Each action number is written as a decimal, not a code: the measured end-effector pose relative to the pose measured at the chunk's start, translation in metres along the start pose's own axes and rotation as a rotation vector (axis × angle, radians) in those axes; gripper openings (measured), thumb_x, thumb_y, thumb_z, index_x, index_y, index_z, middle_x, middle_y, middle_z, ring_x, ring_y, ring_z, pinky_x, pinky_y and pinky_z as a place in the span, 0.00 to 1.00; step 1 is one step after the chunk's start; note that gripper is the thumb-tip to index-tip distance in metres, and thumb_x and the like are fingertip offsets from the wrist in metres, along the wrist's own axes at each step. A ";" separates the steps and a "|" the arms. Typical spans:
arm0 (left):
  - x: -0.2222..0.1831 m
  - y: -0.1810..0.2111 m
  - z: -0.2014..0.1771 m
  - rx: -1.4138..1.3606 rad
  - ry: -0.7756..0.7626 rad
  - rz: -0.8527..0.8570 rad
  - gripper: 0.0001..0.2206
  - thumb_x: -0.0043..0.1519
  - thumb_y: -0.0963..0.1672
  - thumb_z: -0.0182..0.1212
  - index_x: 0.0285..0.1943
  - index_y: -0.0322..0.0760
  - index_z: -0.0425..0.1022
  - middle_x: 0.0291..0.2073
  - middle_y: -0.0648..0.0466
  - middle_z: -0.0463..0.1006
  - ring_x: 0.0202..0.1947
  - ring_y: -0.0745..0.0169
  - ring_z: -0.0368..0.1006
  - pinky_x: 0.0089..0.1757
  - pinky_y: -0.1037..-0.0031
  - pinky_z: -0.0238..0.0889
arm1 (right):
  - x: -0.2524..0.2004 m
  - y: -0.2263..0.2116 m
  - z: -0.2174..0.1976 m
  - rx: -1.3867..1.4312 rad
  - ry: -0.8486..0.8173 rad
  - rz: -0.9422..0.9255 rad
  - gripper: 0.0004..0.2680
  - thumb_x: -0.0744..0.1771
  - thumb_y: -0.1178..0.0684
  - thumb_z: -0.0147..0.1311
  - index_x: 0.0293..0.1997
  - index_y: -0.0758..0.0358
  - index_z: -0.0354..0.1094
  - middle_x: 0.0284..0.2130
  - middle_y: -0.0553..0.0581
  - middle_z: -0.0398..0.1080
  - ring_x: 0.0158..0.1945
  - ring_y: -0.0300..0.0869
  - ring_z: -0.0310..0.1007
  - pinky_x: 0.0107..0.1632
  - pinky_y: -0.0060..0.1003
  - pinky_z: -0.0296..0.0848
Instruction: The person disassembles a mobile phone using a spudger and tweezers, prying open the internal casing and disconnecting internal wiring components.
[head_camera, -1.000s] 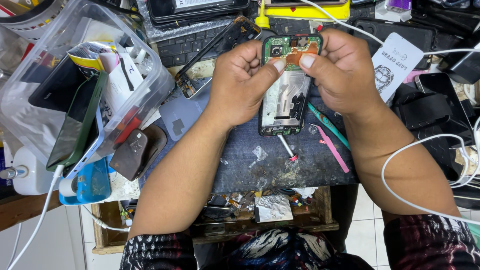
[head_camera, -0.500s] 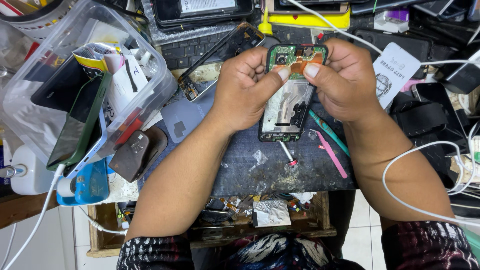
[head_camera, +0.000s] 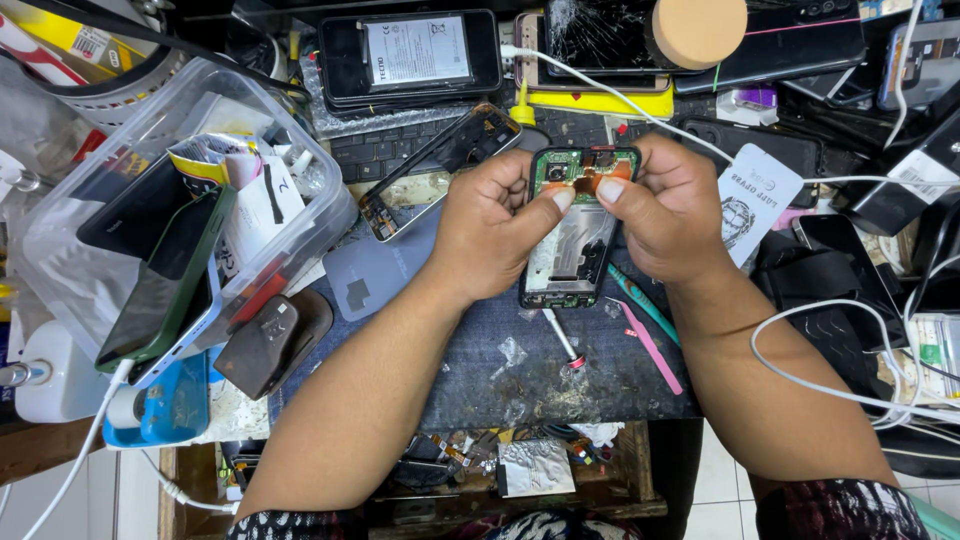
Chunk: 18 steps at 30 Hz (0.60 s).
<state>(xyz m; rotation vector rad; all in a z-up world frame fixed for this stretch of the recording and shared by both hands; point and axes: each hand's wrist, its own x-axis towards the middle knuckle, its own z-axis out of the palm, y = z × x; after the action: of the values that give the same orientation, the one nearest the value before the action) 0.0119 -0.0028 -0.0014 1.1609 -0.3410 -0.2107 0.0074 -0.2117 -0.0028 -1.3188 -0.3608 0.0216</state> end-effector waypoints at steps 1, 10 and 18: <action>0.000 0.000 0.000 -0.001 0.005 0.030 0.07 0.66 0.36 0.62 0.51 0.29 0.74 0.38 0.59 0.78 0.38 0.78 0.72 0.41 0.81 0.68 | 0.000 0.001 0.000 -0.014 -0.002 -0.006 0.03 0.70 0.60 0.57 0.46 0.66 0.68 0.40 0.50 0.73 0.42 0.30 0.69 0.53 0.29 0.69; -0.004 -0.001 0.001 0.018 0.061 0.123 0.10 0.65 0.37 0.66 0.53 0.31 0.74 0.41 0.58 0.78 0.41 0.76 0.73 0.44 0.80 0.69 | -0.006 -0.004 0.013 -0.070 -0.008 -0.030 0.05 0.70 0.60 0.58 0.48 0.68 0.67 0.44 0.52 0.74 0.42 0.30 0.70 0.52 0.26 0.69; -0.005 0.000 0.002 0.087 0.107 0.192 0.08 0.65 0.37 0.66 0.51 0.31 0.74 0.43 0.58 0.78 0.45 0.75 0.74 0.48 0.78 0.71 | -0.008 -0.002 0.016 -0.054 -0.014 -0.028 0.04 0.71 0.61 0.58 0.48 0.68 0.67 0.42 0.52 0.73 0.43 0.30 0.69 0.50 0.25 0.69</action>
<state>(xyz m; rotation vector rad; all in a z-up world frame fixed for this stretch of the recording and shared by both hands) 0.0062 -0.0030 -0.0010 1.2120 -0.3674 0.0342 -0.0051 -0.1987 0.0004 -1.3674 -0.3940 -0.0023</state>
